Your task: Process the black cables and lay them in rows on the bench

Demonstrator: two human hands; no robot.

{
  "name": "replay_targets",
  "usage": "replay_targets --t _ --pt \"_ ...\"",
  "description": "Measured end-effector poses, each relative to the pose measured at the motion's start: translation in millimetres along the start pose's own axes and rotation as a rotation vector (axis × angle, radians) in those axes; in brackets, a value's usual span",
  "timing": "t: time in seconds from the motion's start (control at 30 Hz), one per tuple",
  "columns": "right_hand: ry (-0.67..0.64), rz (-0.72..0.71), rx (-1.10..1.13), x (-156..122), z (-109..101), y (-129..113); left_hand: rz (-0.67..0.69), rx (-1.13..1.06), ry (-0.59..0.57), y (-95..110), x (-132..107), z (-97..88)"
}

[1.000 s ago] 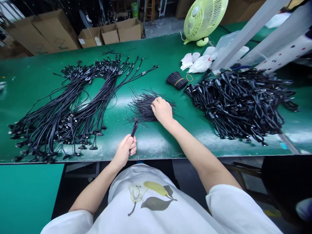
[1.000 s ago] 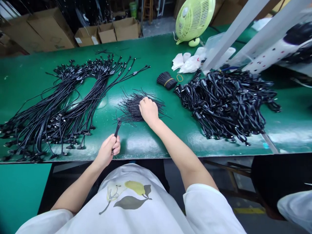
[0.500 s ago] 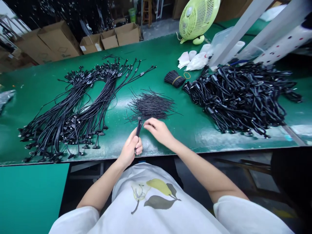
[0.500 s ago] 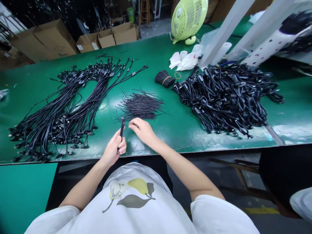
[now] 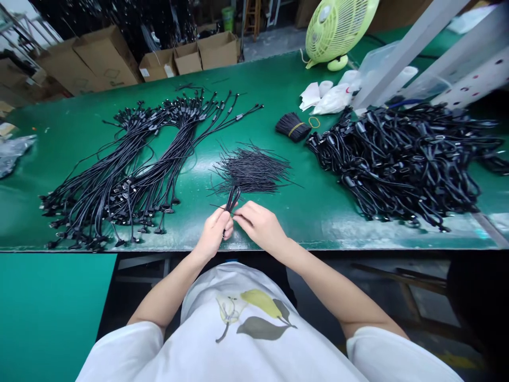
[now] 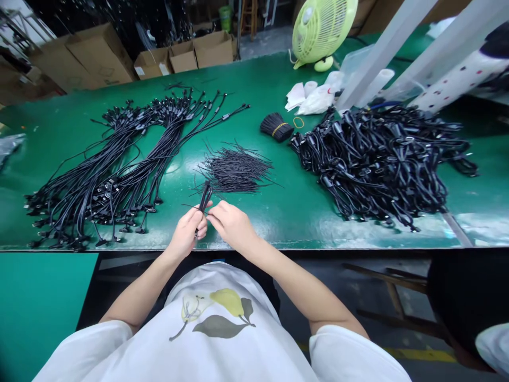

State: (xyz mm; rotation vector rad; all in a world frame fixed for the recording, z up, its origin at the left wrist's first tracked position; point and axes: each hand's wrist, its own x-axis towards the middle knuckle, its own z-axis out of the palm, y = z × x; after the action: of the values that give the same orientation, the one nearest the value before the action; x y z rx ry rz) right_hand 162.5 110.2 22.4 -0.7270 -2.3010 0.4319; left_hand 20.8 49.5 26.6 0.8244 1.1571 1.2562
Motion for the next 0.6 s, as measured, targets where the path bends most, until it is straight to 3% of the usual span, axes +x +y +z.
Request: replay_targets --t 0.1,0.23,0.4,0.5,0.6 --pt "-0.025 -0.251 -0.335 0.7 -1.8 -2.9 0.053 0.340 0.066 -5.9 2.4 -8.6" --pt "-0.117 -0.634 -0.456 5.6 -10.5 2.1 -0.026 0.582 -0.048 -9.2 5.8 -19.6" --pt "-0.353 -0.801 -0.505 10.8 -21.9 0.9 -0.182 0.436 -0.197 -8.5 2.2 -22.4" --pt "-0.349 -0.789 -0.519 12.0 -24.0 -4.5 -0.297 0.267 -0.216 -9.0 -0.4 -20.2" --pt "-0.333 -0.839 -0.588 12.9 -18.2 -1.6 -0.312 0.199 -0.213 -9.4 3.1 -21.6"
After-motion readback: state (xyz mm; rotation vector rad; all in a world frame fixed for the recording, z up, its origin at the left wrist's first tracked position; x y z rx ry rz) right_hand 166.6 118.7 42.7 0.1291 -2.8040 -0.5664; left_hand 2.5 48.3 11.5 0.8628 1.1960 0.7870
